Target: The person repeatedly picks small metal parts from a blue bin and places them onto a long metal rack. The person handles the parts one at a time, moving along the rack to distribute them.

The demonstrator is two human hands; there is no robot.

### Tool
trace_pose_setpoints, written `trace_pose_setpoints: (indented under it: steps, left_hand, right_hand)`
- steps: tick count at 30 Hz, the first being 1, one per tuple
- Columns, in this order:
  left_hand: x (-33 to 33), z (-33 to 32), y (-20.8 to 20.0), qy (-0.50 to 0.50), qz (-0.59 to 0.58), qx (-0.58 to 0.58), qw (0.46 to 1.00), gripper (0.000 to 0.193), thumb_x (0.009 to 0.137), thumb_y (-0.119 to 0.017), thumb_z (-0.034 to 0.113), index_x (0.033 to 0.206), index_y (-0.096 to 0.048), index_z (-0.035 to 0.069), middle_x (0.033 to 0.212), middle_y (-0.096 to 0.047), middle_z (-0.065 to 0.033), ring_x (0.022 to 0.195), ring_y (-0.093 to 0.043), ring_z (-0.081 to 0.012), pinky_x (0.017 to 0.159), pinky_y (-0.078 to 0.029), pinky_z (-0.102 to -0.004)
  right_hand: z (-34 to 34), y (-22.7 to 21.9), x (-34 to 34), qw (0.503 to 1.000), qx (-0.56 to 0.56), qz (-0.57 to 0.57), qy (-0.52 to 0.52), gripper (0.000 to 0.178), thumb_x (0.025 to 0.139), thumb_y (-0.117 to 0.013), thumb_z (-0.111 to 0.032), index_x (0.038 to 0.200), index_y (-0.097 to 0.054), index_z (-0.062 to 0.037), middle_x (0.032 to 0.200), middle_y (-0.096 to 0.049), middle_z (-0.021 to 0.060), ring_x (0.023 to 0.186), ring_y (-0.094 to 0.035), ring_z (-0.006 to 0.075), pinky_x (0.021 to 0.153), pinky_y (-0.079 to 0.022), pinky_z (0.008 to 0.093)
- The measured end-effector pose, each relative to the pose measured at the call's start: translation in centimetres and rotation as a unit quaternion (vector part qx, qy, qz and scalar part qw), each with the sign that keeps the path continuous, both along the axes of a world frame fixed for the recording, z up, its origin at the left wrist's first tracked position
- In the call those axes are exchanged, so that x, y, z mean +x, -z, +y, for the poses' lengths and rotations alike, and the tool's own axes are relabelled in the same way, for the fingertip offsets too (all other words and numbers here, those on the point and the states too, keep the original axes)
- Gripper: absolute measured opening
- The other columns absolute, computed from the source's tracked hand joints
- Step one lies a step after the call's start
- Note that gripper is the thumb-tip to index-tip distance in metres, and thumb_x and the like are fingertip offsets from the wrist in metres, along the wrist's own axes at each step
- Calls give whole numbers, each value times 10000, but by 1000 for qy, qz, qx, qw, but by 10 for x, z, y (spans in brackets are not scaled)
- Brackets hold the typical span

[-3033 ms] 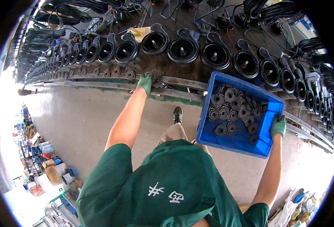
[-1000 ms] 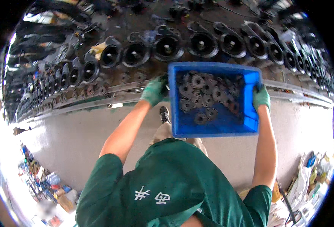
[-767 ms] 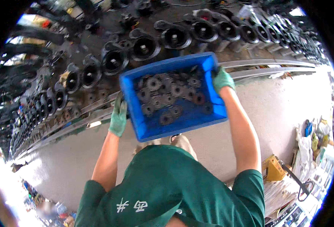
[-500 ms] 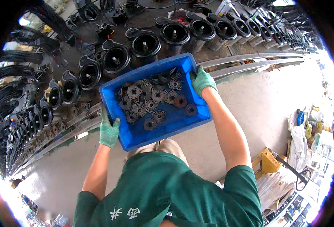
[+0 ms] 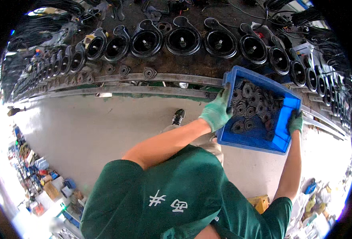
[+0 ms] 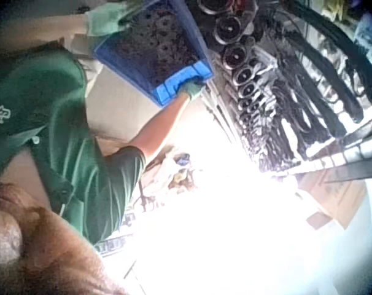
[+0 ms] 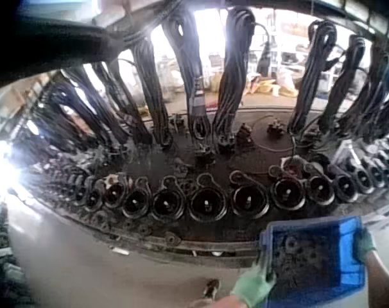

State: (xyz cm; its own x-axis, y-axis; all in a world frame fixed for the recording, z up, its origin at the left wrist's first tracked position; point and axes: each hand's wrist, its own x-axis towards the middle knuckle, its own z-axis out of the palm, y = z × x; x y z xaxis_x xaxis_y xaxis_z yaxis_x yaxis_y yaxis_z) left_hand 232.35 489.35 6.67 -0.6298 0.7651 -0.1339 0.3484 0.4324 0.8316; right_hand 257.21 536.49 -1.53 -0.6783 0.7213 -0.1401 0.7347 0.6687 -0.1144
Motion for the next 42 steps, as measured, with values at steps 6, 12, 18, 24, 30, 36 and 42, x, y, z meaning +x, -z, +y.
trace_pose_setpoints:
  steps: [6,12,18,24,30,36,42]
  left_hand:
    - [22,68,42,42,336,33,940,804,905,-585,252,1542,-174,-14,1472,-387,-322,1344,-415,-433,1143,-327,-455]
    - [20,64,12,-48,128,-39,990,865,859,-662,161,1555,-157,68,1421,-456,-278,1229,-529,-448,1072,-437,-445]
    - [39,121,-31,202,420,-86,881,479,824,-628,104,1298,-576,62,1276,-580,-213,1151,-592,-356,1003,-484,-437]
    - [29,176,27,405,400,-284,772,362,841,-565,85,1193,-651,87,1218,-645,-177,1108,-633,-346,930,-522,-437]
    - [32,208,28,467,402,-314,723,360,838,-551,64,1181,-661,72,1239,-645,-178,1125,-633,-345,953,-519,-438]
    - [17,192,51,484,439,-238,719,488,743,-638,42,1231,-630,32,1291,-607,-202,1215,-577,-354,1054,-450,-432]
    - [30,192,26,492,400,-308,710,616,688,-677,20,1297,-582,40,1275,-608,-204,1193,-586,-362,1033,-460,-429]
  right_hand:
    - [105,23,48,941,213,97,-246,567,992,-419,-492,1324,-520,-44,1125,-634,307,1022,-603,504,846,-480,566]
    - [1,-52,-44,994,-51,-8,98,649,980,-426,-455,1514,-291,-112,1157,-636,313,1086,-612,475,912,-484,544]
    - [-6,-78,-36,990,-93,7,109,639,964,-439,-391,1517,-300,-103,1147,-645,308,1095,-622,461,925,-491,531]
    - [-7,-76,-47,989,-116,-2,91,657,952,-453,-372,1531,-288,-110,1213,-633,281,1145,-609,434,979,-476,505]
    - [3,-75,-33,986,-130,15,101,665,949,-486,-401,1512,-309,-94,1198,-628,300,1125,-612,440,962,-487,504]
    - [-4,-83,-35,982,-155,11,108,617,946,-476,-326,1503,-325,-107,1272,-605,275,1201,-585,414,1010,-468,484]
    - [-6,-94,-36,979,-175,16,106,596,944,-487,-323,1483,-352,-106,1264,-612,270,1193,-589,420,1004,-469,489]
